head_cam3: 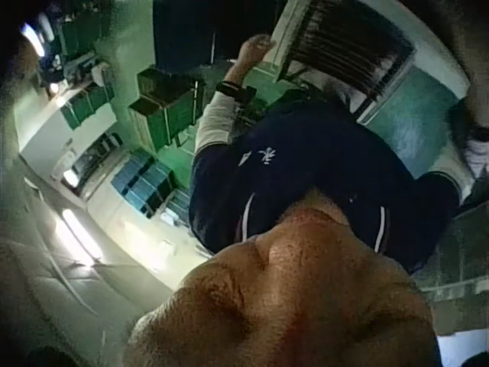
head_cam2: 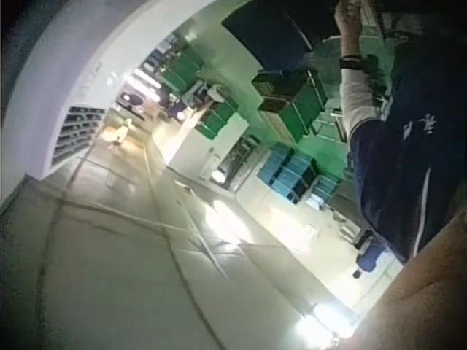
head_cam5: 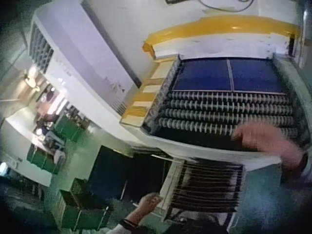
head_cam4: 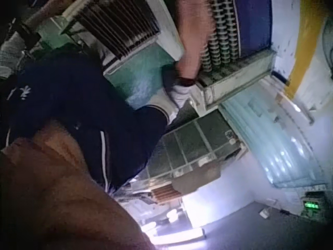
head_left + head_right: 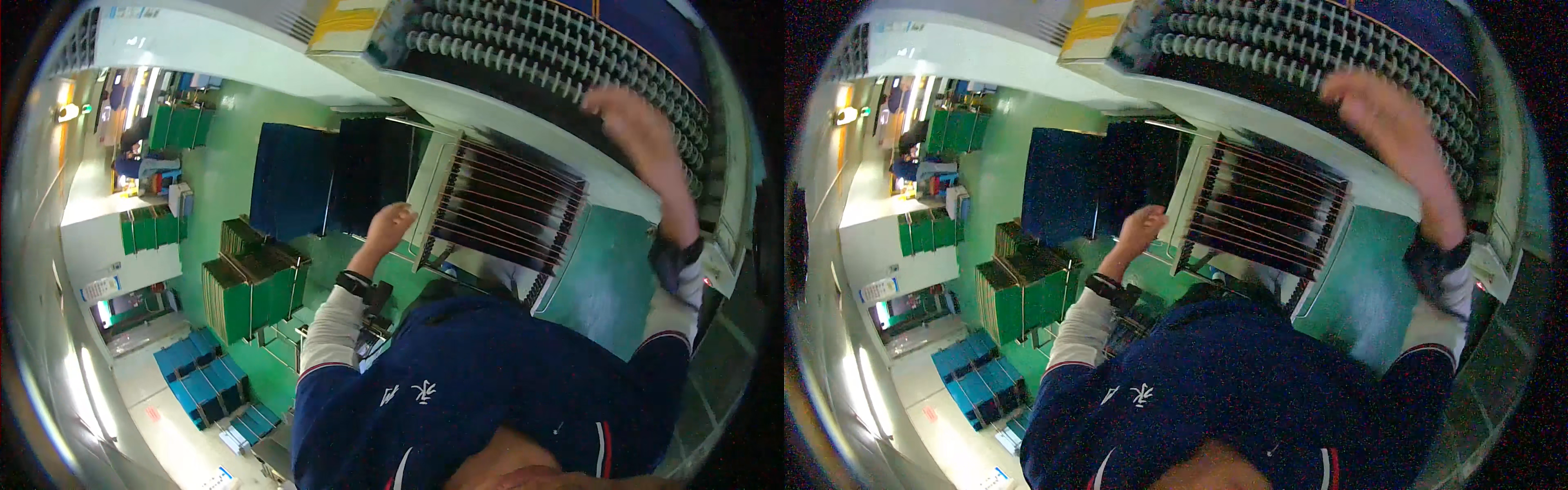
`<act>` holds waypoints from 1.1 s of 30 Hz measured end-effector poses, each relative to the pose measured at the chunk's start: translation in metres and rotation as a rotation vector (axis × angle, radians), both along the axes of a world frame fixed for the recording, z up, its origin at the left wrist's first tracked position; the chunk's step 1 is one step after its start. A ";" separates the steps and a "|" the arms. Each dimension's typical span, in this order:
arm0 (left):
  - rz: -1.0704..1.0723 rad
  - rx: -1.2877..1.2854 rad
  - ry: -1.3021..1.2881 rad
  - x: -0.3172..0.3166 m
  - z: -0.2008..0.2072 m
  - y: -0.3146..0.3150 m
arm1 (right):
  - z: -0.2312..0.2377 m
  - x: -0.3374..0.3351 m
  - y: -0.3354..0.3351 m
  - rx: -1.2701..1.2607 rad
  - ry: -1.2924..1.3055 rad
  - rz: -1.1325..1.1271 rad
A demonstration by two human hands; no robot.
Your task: Placing blue metal plates onto a conveyor drying machine and then organizing empty racks.
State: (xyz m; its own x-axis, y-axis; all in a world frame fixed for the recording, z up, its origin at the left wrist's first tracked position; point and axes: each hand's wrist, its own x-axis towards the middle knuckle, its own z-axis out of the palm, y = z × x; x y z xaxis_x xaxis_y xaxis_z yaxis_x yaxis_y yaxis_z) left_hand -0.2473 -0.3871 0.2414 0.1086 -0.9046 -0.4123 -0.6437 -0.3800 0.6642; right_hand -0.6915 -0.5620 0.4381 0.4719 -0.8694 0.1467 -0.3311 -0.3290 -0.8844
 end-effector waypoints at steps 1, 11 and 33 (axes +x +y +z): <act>-0.041 0.041 0.039 0.002 -0.009 0.010 | -0.012 0.020 0.026 0.203 -0.105 0.080; -0.130 0.266 0.014 -0.010 -0.049 0.069 | -0.200 0.070 0.060 -0.118 0.318 -0.109; -0.045 0.111 -0.103 -0.001 -0.091 0.144 | -0.241 0.066 0.042 -0.210 0.648 0.038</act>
